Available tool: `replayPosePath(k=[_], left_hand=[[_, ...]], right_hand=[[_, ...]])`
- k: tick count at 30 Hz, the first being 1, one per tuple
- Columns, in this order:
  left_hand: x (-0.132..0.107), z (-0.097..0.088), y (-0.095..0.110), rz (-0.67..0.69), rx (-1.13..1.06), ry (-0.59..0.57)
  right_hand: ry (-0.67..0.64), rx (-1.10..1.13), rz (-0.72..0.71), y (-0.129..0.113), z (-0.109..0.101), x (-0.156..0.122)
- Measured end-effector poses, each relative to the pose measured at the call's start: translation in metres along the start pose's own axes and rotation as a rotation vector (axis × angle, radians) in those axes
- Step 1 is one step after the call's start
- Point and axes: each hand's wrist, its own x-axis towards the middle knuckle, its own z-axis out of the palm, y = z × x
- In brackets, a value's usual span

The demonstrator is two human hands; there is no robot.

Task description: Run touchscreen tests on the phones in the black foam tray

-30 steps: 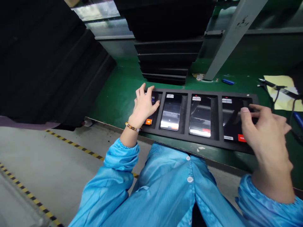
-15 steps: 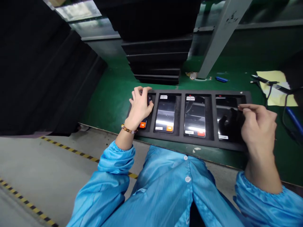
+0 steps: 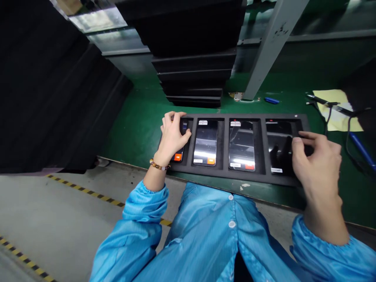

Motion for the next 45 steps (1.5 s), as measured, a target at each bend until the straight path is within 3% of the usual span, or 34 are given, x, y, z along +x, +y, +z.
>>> replayPosePath(k=[5, 11, 17, 22, 29, 45], left_hand=[[0.000, -0.001, 0.003, -0.012, -0.058, 0.020], [0.001, -0.003, -0.001, -0.017, -0.135, 0.058], [0.000, -0.003, -0.004, -0.002, -0.134, 0.091], [0.001, -0.003, -0.002, -0.019, -0.110, 0.073], [-0.001, -0.004, -0.001, -0.018, -0.132, 0.081], [0.000, -0.002, -0.006, -0.031, -0.137, 0.095]], right_hand=[[-0.011, 0.056, 0.135, -0.007, -0.007, -0.013], [-0.054, 0.089, 0.078, -0.003, -0.015, -0.014], [0.021, 0.185, -0.165, 0.018, -0.036, -0.029], [-0.153, 0.204, -0.366, 0.032, -0.037, -0.034], [-0.190, 0.098, -0.222, 0.020, -0.028, -0.011], [-0.013, 0.246, -0.253, 0.013, -0.020, -0.019]])
